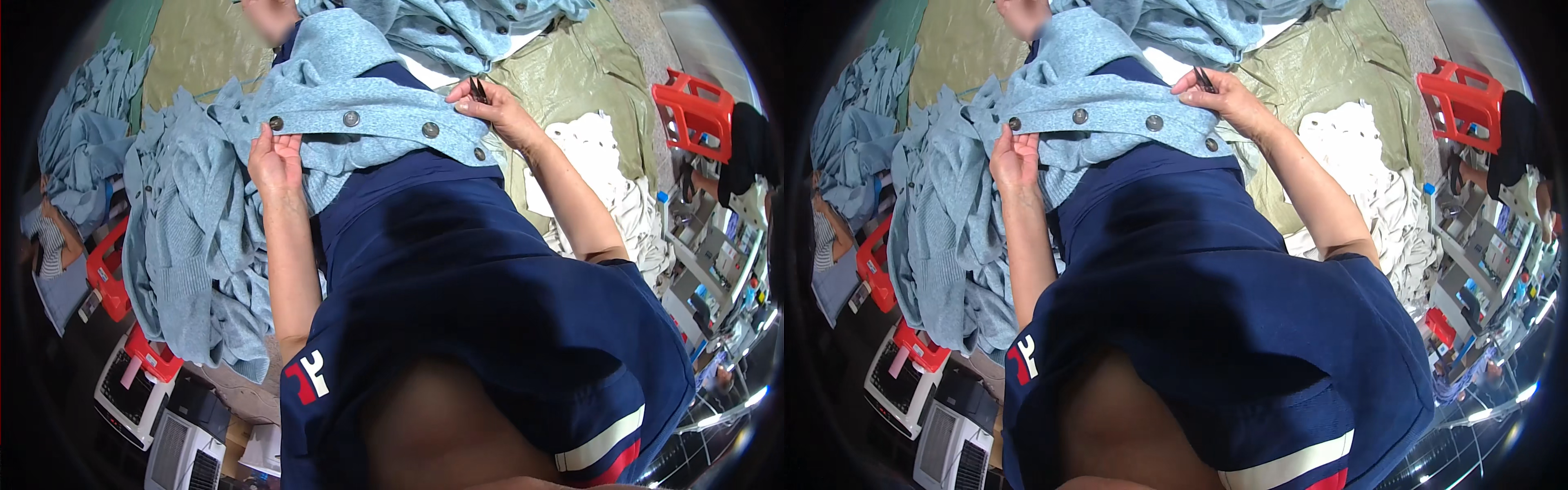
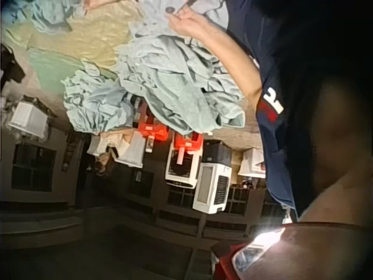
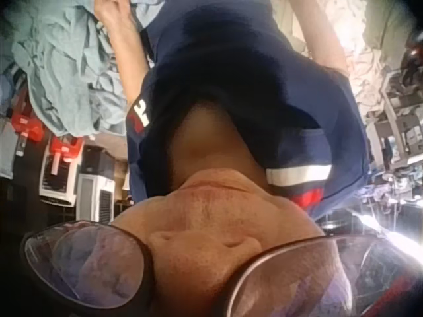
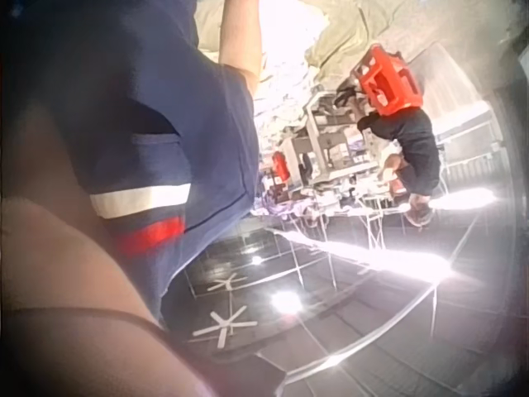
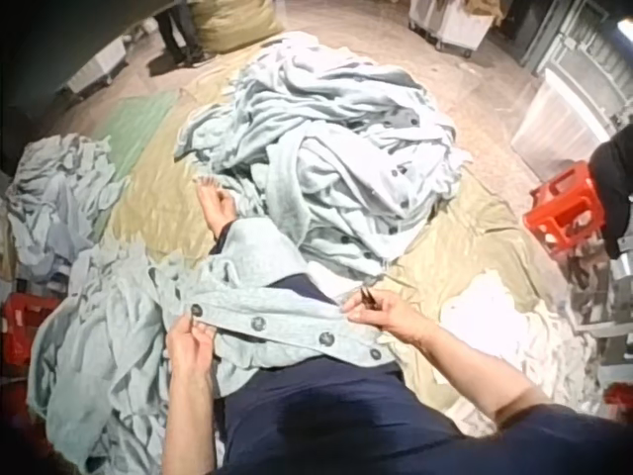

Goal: Trimming loose threads from garments using small snips.

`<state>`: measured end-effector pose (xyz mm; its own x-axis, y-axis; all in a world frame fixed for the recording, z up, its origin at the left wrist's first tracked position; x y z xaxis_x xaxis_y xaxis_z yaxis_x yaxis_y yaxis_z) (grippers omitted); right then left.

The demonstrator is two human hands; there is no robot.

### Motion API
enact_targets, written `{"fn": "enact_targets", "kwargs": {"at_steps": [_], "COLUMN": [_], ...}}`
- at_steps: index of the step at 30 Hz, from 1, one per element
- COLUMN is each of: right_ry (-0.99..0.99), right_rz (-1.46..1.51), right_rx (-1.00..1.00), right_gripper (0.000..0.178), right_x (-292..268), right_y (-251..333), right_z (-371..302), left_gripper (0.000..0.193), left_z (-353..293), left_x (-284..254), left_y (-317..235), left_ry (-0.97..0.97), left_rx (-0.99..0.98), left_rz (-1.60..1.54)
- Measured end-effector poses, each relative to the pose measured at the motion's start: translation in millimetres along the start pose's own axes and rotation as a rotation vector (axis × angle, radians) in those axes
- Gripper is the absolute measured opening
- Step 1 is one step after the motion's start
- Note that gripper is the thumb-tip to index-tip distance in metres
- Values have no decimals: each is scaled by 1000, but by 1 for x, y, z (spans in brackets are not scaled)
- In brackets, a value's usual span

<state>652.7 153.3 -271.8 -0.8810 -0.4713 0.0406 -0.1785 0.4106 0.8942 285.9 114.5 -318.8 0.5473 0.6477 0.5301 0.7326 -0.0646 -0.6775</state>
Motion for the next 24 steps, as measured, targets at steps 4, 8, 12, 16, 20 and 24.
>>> {"fn": "enact_targets", "kwargs": {"at_steps": [4, 8, 12, 16, 20, 24], "right_ry": [-33, -10, 9, 13, 23, 1], "right_rz": [19, 76, 16, 79, 83, 19], "right_rx": [4, 48, -21, 29, -3, -10], "right_gripper": [25, 28, 28, 23, 23, 22], "right_x": [-2, -4, -4, -1, -1, -5], "right_y": [-6, -14, -36, -37, -36, -27], "right_z": [1, -1, 4, 4, 7, 5], "left_gripper": [27, 23, 25, 30, 31, 31], "left_z": [6, 18, 28, 28, 28, 24], "left_x": [-2, -16, -30, -43, -45, -44], "left_y": [0, -14, -34, -37, -33, -28], "left_ry": [-12, -124, -163, -255, -256, -271], "left_rx": [9, 65, 115, 110, 102, 102], "left_rz": [-38, -53, -43, -29, -25, -13]}}
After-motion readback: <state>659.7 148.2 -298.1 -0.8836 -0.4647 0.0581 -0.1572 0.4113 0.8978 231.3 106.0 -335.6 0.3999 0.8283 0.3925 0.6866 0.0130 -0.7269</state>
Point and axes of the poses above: each hand's wrist, its own z-axis towards the middle knuckle, its own x-axis out of the palm, y = z × x, the point moved 4 cm from there along z, towards the middle knuckle, and after that the axes turned 2 degrees about -z, right-handed, at the moved point
